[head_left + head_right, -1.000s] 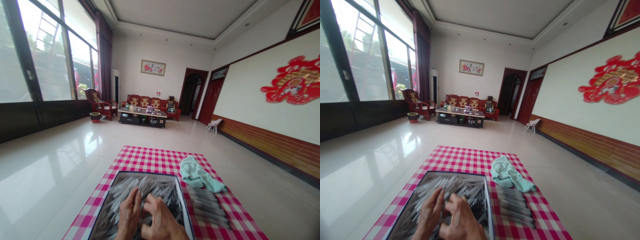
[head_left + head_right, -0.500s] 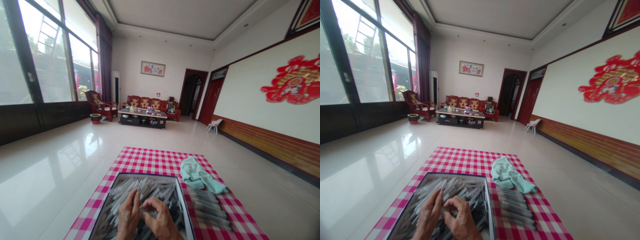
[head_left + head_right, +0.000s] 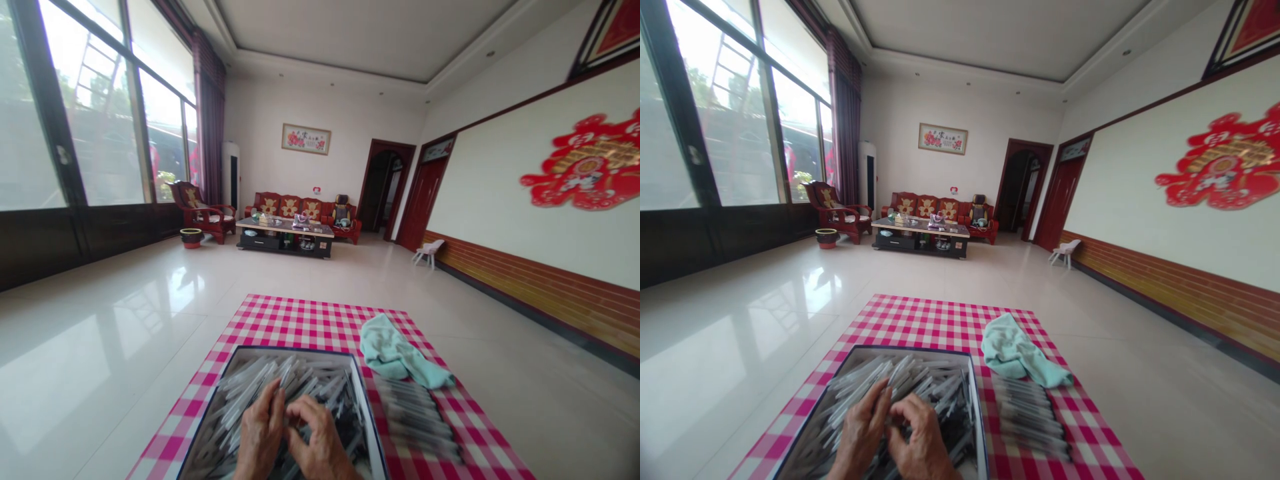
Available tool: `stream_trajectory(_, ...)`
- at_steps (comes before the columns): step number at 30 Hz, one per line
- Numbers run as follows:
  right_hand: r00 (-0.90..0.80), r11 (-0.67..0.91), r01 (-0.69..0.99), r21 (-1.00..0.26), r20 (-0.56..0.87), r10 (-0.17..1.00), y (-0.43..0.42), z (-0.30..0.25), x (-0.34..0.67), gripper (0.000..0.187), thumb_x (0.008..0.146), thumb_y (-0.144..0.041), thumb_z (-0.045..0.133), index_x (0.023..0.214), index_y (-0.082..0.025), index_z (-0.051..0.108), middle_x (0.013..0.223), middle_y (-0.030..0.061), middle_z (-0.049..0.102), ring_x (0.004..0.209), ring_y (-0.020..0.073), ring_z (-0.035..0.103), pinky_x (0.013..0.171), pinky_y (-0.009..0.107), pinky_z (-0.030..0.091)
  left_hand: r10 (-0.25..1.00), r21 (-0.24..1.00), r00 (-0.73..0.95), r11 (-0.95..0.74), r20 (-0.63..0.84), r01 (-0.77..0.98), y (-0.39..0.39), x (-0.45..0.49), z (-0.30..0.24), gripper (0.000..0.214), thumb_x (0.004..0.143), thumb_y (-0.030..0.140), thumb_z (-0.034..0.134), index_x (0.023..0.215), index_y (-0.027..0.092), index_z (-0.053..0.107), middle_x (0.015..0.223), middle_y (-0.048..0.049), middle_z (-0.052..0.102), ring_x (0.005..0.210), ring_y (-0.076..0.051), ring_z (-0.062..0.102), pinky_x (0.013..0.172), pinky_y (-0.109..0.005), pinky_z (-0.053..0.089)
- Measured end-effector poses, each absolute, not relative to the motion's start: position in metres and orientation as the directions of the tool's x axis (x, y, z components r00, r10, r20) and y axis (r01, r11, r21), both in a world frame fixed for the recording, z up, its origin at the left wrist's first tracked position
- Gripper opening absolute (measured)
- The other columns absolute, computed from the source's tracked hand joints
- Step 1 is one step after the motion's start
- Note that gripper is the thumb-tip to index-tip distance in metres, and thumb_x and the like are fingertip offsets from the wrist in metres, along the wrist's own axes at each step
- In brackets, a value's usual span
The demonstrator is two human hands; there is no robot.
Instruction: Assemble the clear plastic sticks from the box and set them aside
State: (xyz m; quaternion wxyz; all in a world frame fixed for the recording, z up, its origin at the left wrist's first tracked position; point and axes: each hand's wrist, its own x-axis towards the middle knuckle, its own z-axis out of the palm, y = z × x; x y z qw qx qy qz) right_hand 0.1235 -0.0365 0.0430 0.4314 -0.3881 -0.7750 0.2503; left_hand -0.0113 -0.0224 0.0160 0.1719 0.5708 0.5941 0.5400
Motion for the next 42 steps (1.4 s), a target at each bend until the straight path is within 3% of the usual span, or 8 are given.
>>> stream_trajectory(3,-0.159,0.482,0.370,-0.794,0.457,0.875,-0.033,0.040,0.125,0.017,0.075,-0.015,0.056,0.090,-0.019,0.064,0.079,0.0030,0.064,0.072,0.0177,0.060,0.070,0.027,0.048,0.871,0.836,-0.260,-0.255,0.417,0.487,-0.026,-0.011,0.020,0.041,0.086,0.042,0.045,0.105,0.015,0.071,0.058,-0.0017,0.070,0.049,-0.018,0.065,0.054,-0.027,0.054)
stream_trajectory(6,0.037,0.341,0.218,-0.915,0.356,0.934,-0.026,0.039,0.132,0.029,0.084,-0.034,0.054,0.107,-0.018,0.061,0.086,0.0054,0.067,0.075,0.0198,0.063,0.070,0.029,0.051,0.875,0.828,-0.216,-0.291,0.433,0.480,-0.029,-0.009,0.024,0.041,0.087,0.042,0.045,0.106,0.017,0.071,0.055,-0.0001,0.068,0.046,-0.016,0.062,0.050,-0.025,0.052)
stream_trajectory(12,0.235,0.142,-0.066,-0.988,0.123,0.964,-0.017,0.038,0.147,0.046,0.080,-0.055,0.059,0.108,-0.019,0.063,0.088,0.0055,0.070,0.082,0.0226,0.066,0.074,0.032,0.054,0.872,0.759,-0.048,-0.396,0.487,0.517,-0.029,-0.002,0.027,0.036,0.089,0.043,0.047,0.102,0.020,0.073,0.076,-0.0053,0.076,0.063,-0.019,0.070,0.060,-0.023,0.055)
stream_trajectory(18,0.200,0.119,-0.173,-0.978,0.083,0.976,-0.015,0.031,0.148,0.048,0.077,-0.056,0.062,0.109,-0.020,0.064,0.092,0.0057,0.071,0.086,0.0231,0.067,0.075,0.033,0.054,0.839,0.684,0.088,-0.494,0.537,0.537,-0.031,0.000,0.028,0.029,0.091,0.036,0.047,0.101,0.024,0.072,0.076,-0.0028,0.076,0.063,-0.016,0.070,0.058,-0.019,0.052)
stream_trajectory(26,0.137,0.113,-0.140,-0.984,0.094,0.986,-0.022,0.042,0.143,0.039,0.077,-0.050,0.065,0.103,-0.020,0.067,0.084,0.0031,0.068,0.079,0.0208,0.063,0.073,0.031,0.052,0.834,0.649,0.118,-0.501,0.539,0.573,-0.032,0.000,0.026,0.030,0.093,0.035,0.045,0.102,0.022,0.070,0.073,-0.0017,0.075,0.059,-0.014,0.068,0.056,-0.018,0.051)
stream_trajectory(34,0.099,0.104,-0.149,-0.983,0.090,0.991,-0.025,0.046,0.143,0.035,0.074,-0.048,0.069,0.095,-0.020,0.070,0.088,0.0039,0.071,0.076,0.0196,0.062,0.069,0.028,0.050,0.846,0.600,0.156,-0.480,0.510,0.640,-0.032,0.000,0.024,0.033,0.095,0.037,0.041,0.087,0.023,0.069,0.058,0.0019,0.067,0.051,-0.012,0.062,0.051,-0.018,0.043)
stream_trajectory(42,0.095,0.008,-0.274,-0.962,-0.019,0.995,-0.021,0.040,0.144,0.036,0.066,-0.045,0.077,0.089,-0.018,0.071,0.080,0.0027,0.069,0.066,0.0158,0.059,0.065,0.027,0.050,0.875,0.544,0.196,-0.437,0.443,0.716,-0.033,-0.002,0.018,0.036,0.097,0.034,0.037,0.076,0.022,0.065,0.062,0.0015,0.067,0.056,-0.012,0.064,0.053,-0.019,0.040)
